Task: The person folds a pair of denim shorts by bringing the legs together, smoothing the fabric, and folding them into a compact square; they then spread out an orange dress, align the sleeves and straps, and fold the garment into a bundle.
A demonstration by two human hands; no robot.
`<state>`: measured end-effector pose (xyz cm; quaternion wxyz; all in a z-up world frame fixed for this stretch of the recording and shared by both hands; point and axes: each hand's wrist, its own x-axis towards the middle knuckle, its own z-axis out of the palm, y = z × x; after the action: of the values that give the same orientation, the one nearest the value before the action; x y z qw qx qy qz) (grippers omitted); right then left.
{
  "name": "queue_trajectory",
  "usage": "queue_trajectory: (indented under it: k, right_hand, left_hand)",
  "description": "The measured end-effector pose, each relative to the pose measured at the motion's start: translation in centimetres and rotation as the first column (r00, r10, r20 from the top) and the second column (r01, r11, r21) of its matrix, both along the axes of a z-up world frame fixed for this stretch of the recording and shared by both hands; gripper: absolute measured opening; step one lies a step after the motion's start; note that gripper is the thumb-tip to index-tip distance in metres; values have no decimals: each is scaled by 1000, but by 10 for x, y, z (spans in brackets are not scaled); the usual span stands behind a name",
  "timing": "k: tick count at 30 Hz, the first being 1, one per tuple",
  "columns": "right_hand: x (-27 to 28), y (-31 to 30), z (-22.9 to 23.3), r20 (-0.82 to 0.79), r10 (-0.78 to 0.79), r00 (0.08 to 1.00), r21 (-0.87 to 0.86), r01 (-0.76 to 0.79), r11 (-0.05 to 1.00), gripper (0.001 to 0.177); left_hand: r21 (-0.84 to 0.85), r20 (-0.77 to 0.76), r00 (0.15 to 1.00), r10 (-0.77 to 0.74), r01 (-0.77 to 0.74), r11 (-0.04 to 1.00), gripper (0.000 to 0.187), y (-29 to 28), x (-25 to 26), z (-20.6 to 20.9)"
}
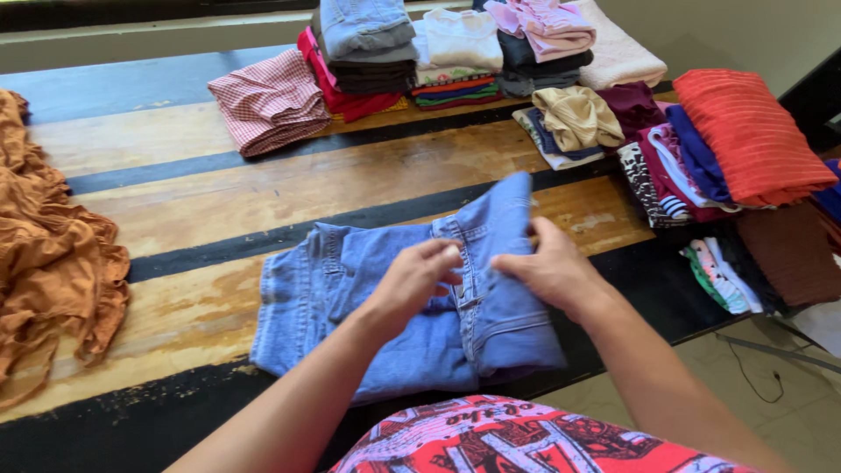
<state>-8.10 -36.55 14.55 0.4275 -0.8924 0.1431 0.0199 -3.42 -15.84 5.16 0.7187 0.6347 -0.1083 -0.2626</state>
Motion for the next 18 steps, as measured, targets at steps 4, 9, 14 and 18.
queue_trajectory:
  k: [4, 9, 14, 18]
  right_hand:
    - [3, 68, 23, -121, 56, 991, -190, -79, 979, 77]
    - [1, 110, 19, -127, 114, 985, -91, -126, 988, 80]
    - [3, 61, -6, -108, -25, 994, 103, 36, 994, 67]
    - [-9, -33, -40, -138, -277, 951, 270, 305, 913, 53]
  left_hand:
    - [-49, -166, 986, 12, -20, 999, 56, 40, 5, 49]
    - [136, -189, 982, -19, 45, 990, 60, 64, 2, 58]
    - [158, -111, 993, -31, 49, 986, 67, 61, 5, 19]
    - [418, 328, 942, -67, -81, 905, 68, 59, -14, -13]
